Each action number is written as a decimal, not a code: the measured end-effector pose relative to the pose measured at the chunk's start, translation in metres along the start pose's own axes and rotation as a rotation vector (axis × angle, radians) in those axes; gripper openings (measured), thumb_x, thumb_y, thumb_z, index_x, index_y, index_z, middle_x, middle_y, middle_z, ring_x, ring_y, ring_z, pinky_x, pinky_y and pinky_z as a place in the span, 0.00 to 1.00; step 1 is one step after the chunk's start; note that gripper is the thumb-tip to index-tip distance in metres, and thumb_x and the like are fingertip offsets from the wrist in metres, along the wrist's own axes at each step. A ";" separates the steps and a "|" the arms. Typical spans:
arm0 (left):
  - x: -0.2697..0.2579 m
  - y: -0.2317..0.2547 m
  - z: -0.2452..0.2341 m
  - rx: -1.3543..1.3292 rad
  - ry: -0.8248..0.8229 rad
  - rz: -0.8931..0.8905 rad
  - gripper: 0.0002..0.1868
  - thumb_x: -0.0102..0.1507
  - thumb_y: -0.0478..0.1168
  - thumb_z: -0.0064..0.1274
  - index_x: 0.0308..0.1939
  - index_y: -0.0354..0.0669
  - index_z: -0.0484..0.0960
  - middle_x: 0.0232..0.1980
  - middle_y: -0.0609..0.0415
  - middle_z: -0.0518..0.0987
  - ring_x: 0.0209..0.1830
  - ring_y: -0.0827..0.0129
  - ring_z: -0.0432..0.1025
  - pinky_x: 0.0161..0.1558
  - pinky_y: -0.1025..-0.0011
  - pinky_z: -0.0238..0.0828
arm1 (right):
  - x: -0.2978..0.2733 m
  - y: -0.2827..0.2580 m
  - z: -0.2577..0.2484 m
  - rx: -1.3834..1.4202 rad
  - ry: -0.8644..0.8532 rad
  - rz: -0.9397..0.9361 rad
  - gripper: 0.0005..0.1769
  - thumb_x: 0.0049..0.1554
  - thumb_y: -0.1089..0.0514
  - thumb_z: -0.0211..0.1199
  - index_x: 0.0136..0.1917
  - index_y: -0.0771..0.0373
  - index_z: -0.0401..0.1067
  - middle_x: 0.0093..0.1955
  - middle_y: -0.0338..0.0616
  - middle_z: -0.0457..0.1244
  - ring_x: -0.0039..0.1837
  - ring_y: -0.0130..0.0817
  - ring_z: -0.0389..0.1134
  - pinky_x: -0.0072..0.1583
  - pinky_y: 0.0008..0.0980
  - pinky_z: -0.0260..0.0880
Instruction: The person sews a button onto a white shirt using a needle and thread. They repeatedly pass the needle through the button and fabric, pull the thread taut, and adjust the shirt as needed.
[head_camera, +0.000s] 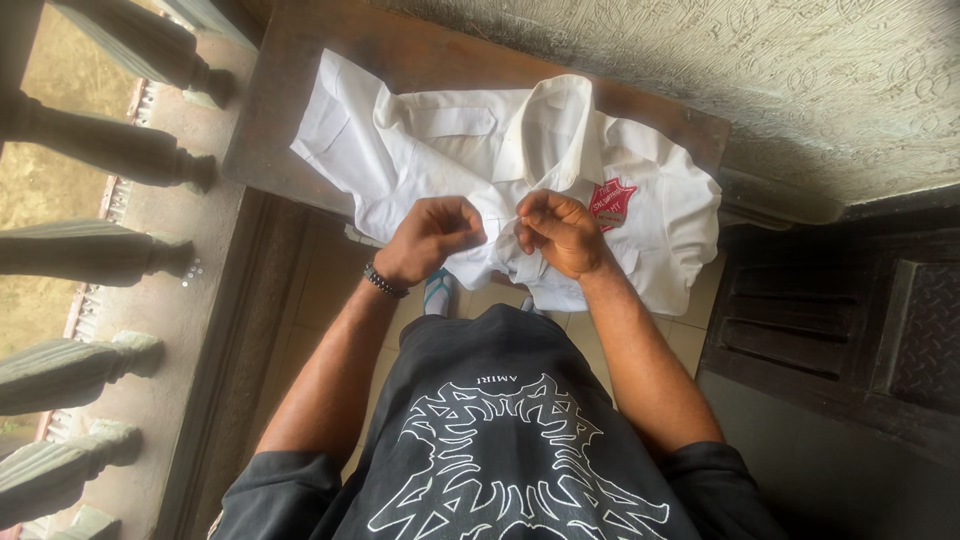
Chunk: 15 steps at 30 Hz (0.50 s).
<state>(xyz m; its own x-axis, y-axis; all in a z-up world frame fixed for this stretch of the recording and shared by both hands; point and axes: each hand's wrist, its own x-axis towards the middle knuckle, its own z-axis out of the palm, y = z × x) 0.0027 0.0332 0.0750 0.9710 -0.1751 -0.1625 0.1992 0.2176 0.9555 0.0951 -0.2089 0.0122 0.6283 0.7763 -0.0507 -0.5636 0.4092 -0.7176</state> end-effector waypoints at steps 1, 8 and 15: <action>0.000 0.001 0.000 0.080 -0.037 -0.013 0.04 0.64 0.33 0.59 0.43 0.36 0.83 0.36 0.63 0.80 0.35 0.82 0.70 0.38 0.78 0.69 | -0.001 -0.001 0.001 0.022 0.020 -0.002 0.04 0.66 0.61 0.60 0.53 0.63 0.73 0.48 0.38 0.65 0.47 0.29 0.68 0.47 0.30 0.67; 0.014 -0.006 0.030 1.005 0.178 0.208 0.09 0.59 0.45 0.64 0.40 0.47 0.89 0.32 0.52 0.81 0.28 0.60 0.74 0.34 0.62 0.70 | -0.011 -0.008 0.008 -0.127 0.133 -0.016 0.04 0.67 0.62 0.58 0.53 0.63 0.72 0.45 0.41 0.65 0.46 0.29 0.67 0.48 0.30 0.67; 0.019 -0.016 0.042 1.162 0.187 0.339 0.03 0.61 0.40 0.59 0.35 0.48 0.85 0.31 0.54 0.77 0.27 0.55 0.73 0.30 0.59 0.70 | -0.013 -0.007 0.006 -0.178 0.170 -0.018 0.04 0.66 0.63 0.58 0.53 0.64 0.71 0.45 0.41 0.66 0.46 0.29 0.67 0.48 0.29 0.68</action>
<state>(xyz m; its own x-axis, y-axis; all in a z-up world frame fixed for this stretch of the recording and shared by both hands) 0.0124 -0.0143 0.0670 0.9739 -0.1152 0.1956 -0.2109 -0.7778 0.5921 0.0875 -0.2192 0.0223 0.7275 0.6712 -0.1421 -0.4572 0.3199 -0.8298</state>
